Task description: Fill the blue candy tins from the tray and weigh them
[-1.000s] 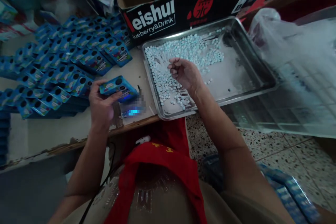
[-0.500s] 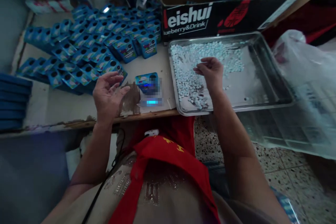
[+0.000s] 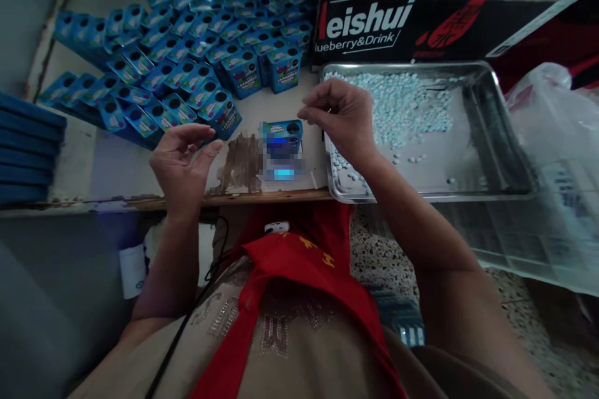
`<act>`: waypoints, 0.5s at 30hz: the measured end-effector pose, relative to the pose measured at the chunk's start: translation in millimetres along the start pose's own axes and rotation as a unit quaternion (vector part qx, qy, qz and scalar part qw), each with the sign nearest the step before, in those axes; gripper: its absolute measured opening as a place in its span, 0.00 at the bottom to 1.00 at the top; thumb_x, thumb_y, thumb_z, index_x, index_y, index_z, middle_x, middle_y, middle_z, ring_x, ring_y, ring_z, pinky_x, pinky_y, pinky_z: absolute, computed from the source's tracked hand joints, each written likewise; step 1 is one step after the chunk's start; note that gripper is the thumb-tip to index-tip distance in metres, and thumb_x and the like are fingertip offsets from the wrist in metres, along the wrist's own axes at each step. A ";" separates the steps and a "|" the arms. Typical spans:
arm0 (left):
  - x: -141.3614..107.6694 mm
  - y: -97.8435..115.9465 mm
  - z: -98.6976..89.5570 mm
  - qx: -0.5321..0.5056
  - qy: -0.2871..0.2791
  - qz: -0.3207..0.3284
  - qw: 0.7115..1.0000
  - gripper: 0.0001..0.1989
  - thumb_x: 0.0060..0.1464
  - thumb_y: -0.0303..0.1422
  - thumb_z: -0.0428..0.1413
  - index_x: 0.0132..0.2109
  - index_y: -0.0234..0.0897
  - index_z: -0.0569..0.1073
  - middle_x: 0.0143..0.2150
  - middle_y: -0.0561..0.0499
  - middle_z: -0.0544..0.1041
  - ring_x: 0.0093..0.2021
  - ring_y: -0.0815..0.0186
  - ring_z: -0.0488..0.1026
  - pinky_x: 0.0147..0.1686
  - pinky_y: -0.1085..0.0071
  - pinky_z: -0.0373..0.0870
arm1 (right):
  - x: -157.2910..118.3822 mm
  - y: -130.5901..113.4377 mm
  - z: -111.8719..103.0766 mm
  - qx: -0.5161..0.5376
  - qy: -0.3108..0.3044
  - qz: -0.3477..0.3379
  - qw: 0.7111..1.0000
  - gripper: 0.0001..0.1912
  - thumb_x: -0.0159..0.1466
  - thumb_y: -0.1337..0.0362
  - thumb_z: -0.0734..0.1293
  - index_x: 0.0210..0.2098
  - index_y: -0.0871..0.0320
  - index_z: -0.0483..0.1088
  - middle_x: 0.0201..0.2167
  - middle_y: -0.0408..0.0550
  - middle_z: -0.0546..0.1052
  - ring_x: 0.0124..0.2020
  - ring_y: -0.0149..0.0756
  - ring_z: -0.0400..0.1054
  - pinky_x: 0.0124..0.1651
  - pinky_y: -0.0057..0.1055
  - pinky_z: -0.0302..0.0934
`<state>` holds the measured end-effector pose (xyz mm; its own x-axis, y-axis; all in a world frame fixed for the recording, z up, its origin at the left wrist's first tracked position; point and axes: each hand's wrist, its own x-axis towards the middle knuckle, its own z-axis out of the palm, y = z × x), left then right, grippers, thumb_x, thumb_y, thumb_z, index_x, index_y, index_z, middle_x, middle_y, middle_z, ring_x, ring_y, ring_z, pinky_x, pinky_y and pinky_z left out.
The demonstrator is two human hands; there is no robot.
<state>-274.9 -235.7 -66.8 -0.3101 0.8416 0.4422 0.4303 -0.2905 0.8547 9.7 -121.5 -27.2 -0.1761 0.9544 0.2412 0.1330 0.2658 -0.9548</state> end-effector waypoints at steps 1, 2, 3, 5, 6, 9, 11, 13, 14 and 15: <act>-0.5 -1.0 -1.7 0.004 0.005 -0.001 1.000 0.15 0.67 0.50 0.70 0.51 0.50 0.81 0.50 0.50 0.86 0.54 0.55 0.85 0.60 0.48 0.83 | 1.0 -1.9 4.1 -0.002 0.001 -0.002 1.000 0.14 0.58 0.64 0.85 0.34 0.48 0.77 0.33 0.43 0.80 0.37 0.41 0.78 0.42 0.44 0.80; -1.1 -2.4 -3.0 0.007 0.011 -0.001 1.000 0.15 0.67 0.50 0.70 0.50 0.48 0.81 0.50 0.50 0.86 0.54 0.55 0.85 0.59 0.48 0.83 | 2.1 -1.8 6.9 -0.001 0.003 -0.003 1.000 0.14 0.59 0.65 0.84 0.34 0.48 0.77 0.34 0.43 0.80 0.38 0.41 0.78 0.45 0.45 0.80; -1.7 -4.0 -4.1 0.007 0.015 0.000 1.000 0.15 0.66 0.49 0.71 0.49 0.47 0.81 0.49 0.50 0.86 0.53 0.55 0.85 0.59 0.48 0.83 | 3.3 -0.1 8.7 0.002 0.005 -0.002 1.000 0.14 0.59 0.66 0.84 0.34 0.48 0.77 0.34 0.43 0.80 0.39 0.41 0.78 0.46 0.45 0.80; -2.9 -7.7 -5.3 0.001 0.023 -0.001 1.000 0.15 0.64 0.47 0.72 0.49 0.44 0.81 0.48 0.50 0.87 0.51 0.56 0.86 0.57 0.49 0.84 | 5.6 6.3 10.0 0.015 0.006 0.003 1.000 0.15 0.57 0.68 0.84 0.35 0.49 0.76 0.34 0.42 0.79 0.41 0.41 0.79 0.46 0.43 0.79; -3.4 -9.4 -5.5 -0.003 0.025 -0.005 1.000 0.15 0.63 0.46 0.72 0.49 0.44 0.82 0.47 0.50 0.87 0.51 0.57 0.86 0.57 0.51 0.84 | 6.5 9.8 10.0 0.020 0.006 0.007 1.000 0.16 0.57 0.69 0.84 0.35 0.49 0.75 0.34 0.42 0.78 0.42 0.42 0.79 0.46 0.42 0.79; -4.2 -12.0 -5.6 -0.008 0.030 -0.012 0.999 0.13 0.63 0.42 0.73 0.48 0.43 0.83 0.47 0.50 0.87 0.50 0.59 0.86 0.56 0.56 0.85 | 8.0 18.2 9.7 0.023 -0.003 0.009 1.000 0.17 0.57 0.69 0.84 0.36 0.50 0.75 0.35 0.42 0.78 0.44 0.41 0.79 0.45 0.40 0.79; -3.8 -10.7 -5.3 -0.008 0.032 -0.007 0.999 0.11 0.63 0.40 0.73 0.49 0.43 0.84 0.47 0.51 0.87 0.50 0.60 0.85 0.56 0.58 0.85 | 8.7 22.0 10.7 0.015 -0.008 -0.007 1.000 0.16 0.58 0.67 0.84 0.36 0.50 0.76 0.35 0.42 0.79 0.42 0.40 0.79 0.45 0.39 0.79; -2.9 -7.4 -4.3 -0.009 0.035 0.002 0.999 0.10 0.63 0.37 0.73 0.49 0.43 0.84 0.47 0.51 0.87 0.50 0.61 0.85 0.56 0.60 0.84 | 9.4 26.0 13.2 0.002 -0.008 -0.032 0.999 0.14 0.58 0.64 0.84 0.36 0.50 0.77 0.34 0.41 0.80 0.39 0.38 0.79 0.44 0.37 0.79; -2.4 -5.5 -3.1 -0.009 0.034 0.004 0.999 0.10 0.63 0.35 0.72 0.49 0.43 0.84 0.47 0.51 0.86 0.50 0.60 0.85 0.56 0.60 0.84 | 9.5 28.2 14.9 -0.005 -0.007 -0.043 0.999 0.14 0.59 0.62 0.84 0.36 0.51 0.78 0.34 0.41 0.81 0.38 0.37 0.79 0.44 0.37 0.79; -1.9 -3.7 -1.4 -0.007 0.032 0.003 0.999 0.10 0.62 0.34 0.72 0.49 0.42 0.84 0.47 0.50 0.86 0.50 0.60 0.85 0.57 0.60 0.84 | 9.4 30.7 17.0 -0.011 -0.006 -0.051 0.999 0.13 0.59 0.61 0.84 0.36 0.51 0.78 0.34 0.40 0.81 0.37 0.36 0.78 0.43 0.36 0.78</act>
<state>-277.1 -236.9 -70.4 -0.3616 0.8093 0.4629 0.4198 -0.3020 0.8559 -4.4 -106.6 -57.1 -0.2014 0.9204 0.3351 0.1346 0.3649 -0.9213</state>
